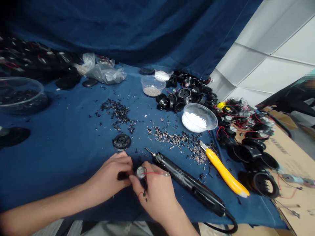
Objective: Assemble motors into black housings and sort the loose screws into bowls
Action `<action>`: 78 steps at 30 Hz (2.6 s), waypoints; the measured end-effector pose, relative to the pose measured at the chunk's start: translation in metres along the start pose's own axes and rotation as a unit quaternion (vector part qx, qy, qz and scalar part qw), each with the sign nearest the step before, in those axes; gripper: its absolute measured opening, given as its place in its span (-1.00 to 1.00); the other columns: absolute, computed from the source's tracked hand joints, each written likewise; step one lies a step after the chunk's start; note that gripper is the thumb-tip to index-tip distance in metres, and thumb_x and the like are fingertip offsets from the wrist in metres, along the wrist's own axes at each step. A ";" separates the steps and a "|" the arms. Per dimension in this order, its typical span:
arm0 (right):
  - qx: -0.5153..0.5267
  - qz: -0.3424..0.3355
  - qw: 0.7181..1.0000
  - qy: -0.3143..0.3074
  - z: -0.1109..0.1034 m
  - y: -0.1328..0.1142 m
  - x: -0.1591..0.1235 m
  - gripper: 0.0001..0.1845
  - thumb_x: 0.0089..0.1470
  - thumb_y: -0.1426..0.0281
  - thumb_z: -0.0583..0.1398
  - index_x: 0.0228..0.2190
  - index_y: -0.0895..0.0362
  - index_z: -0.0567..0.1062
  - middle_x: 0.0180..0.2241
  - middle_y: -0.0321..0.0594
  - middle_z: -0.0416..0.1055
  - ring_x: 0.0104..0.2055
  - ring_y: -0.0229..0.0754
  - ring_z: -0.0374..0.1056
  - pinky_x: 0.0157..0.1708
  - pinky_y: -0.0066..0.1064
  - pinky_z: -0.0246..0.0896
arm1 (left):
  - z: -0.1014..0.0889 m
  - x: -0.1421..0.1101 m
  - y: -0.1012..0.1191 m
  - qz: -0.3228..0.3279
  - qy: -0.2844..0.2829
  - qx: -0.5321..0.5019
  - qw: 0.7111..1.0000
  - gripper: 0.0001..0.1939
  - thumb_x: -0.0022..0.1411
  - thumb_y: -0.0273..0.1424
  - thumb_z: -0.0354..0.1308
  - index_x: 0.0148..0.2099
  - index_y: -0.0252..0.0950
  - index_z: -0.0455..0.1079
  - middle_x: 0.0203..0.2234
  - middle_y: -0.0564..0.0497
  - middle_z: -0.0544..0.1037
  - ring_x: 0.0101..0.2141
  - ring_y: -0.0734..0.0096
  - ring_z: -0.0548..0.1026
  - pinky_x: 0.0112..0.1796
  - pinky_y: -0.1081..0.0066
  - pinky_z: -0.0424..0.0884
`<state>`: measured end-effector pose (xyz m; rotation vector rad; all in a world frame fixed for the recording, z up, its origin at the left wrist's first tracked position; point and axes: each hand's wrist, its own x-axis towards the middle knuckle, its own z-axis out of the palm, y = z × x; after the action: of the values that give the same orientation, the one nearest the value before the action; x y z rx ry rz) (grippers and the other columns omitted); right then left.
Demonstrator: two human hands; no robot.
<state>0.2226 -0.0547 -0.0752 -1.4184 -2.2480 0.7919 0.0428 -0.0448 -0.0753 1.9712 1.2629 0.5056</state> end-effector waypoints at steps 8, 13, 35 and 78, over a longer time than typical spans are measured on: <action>-0.062 0.018 0.998 0.029 0.005 0.000 0.000 -0.67 0.20 0.14 0.08 -0.48 0.08 0.23 -0.58 -0.29 0.30 -0.53 -0.15 0.24 -0.49 -0.40 -0.13 | 0.002 0.000 -0.004 0.003 0.009 -0.007 1.000 -0.78 0.15 -0.52 0.26 -0.52 -0.31 0.35 -0.48 0.11 0.44 -0.32 0.38 0.31 -0.24 0.33 0.14; -0.075 -0.010 0.996 0.053 0.008 0.005 -0.001 -0.68 0.25 0.18 0.06 -0.48 0.09 0.24 -0.57 -0.30 0.31 -0.53 -0.17 0.25 -0.47 -0.41 -0.09 | 0.002 0.000 -0.003 0.005 0.008 -0.006 1.000 -0.80 0.14 -0.53 0.27 -0.50 -0.31 0.37 -0.47 0.12 0.44 -0.32 0.39 0.32 -0.23 0.33 0.14; -0.061 -0.031 0.998 0.007 0.003 0.004 -0.002 -0.70 0.29 0.14 0.03 -0.37 0.09 0.28 -0.49 -0.26 0.38 -0.45 -0.11 0.33 -0.42 -0.36 0.04 | -0.001 0.002 0.001 -0.026 -0.009 0.000 1.000 -0.82 0.18 -0.47 0.26 -0.47 -0.27 0.39 -0.47 0.13 0.48 -0.29 0.37 0.34 -0.22 0.31 0.13; 0.130 -0.028 0.986 0.104 -0.007 0.033 -0.011 -0.63 0.26 0.10 0.03 -0.39 0.06 0.43 -0.46 -0.22 0.31 -0.40 -0.16 0.22 -0.35 -0.34 0.19 | 0.005 0.006 0.018 0.056 -0.018 0.116 0.991 -0.93 0.24 -0.43 0.16 -0.27 -0.26 0.30 -0.37 0.07 0.41 -0.29 0.33 0.30 -0.25 0.33 0.19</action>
<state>0.2541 -0.0515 -0.0901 -1.2493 -1.9389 0.8411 0.0591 -0.0456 -0.0655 2.2453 1.2407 0.3899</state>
